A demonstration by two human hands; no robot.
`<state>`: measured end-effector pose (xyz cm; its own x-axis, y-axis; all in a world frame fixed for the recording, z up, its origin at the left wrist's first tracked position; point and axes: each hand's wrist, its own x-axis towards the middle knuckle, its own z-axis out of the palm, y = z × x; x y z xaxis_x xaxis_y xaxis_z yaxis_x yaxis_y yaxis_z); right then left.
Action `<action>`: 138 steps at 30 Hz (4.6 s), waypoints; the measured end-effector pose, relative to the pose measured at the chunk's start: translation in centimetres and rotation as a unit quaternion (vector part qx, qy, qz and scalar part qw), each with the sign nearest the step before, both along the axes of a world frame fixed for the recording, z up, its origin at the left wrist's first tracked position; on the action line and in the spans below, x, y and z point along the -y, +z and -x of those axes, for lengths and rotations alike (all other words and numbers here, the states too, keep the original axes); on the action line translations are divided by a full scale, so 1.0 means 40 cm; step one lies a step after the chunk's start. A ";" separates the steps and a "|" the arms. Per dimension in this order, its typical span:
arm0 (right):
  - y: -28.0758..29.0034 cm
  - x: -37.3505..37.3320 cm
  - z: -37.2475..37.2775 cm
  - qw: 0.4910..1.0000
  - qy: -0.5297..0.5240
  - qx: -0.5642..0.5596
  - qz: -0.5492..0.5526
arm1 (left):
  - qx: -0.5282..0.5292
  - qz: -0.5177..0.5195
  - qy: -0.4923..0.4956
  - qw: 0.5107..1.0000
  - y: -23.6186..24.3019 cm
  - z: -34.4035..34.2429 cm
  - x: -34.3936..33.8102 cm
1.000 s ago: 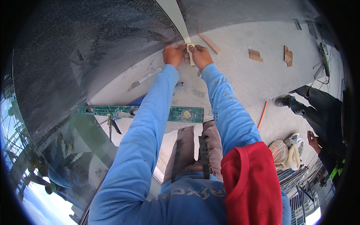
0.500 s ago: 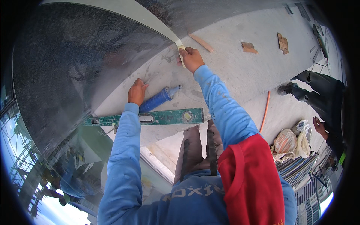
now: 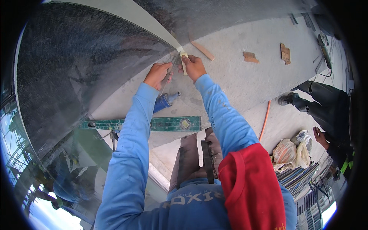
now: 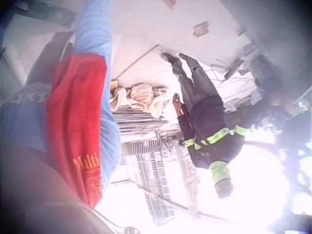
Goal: The person lifts and positions large stone slabs onto a curved concrete ledge, aligns them, and applies tape along the seams. They retrieve tape and tools from a bucket and continue fitting additional slabs with assistance from a coworker.
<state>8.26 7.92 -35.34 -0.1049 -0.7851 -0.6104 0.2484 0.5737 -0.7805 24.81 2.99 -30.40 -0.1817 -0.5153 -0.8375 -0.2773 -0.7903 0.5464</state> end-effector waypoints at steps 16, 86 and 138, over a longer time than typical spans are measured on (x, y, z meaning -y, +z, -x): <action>-0.022 -0.011 -0.001 0.999 -0.025 -0.010 0.047 | -0.026 -0.022 0.192 0.981 -0.012 0.135 0.014; 0.019 0.025 0.037 0.924 0.253 -0.270 -0.095 | 0.080 -0.053 0.038 0.995 -0.044 0.149 0.086; 0.012 -0.041 0.050 0.975 0.165 -0.147 0.015 | 0.034 -0.027 0.052 0.998 -0.134 0.152 0.056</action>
<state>6.28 9.55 -34.86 -0.0102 -0.8222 -0.5690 -0.1830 0.5610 -0.8073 18.71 0.74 -35.77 -0.0715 -0.4818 -0.8734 -0.2269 -0.8448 0.4846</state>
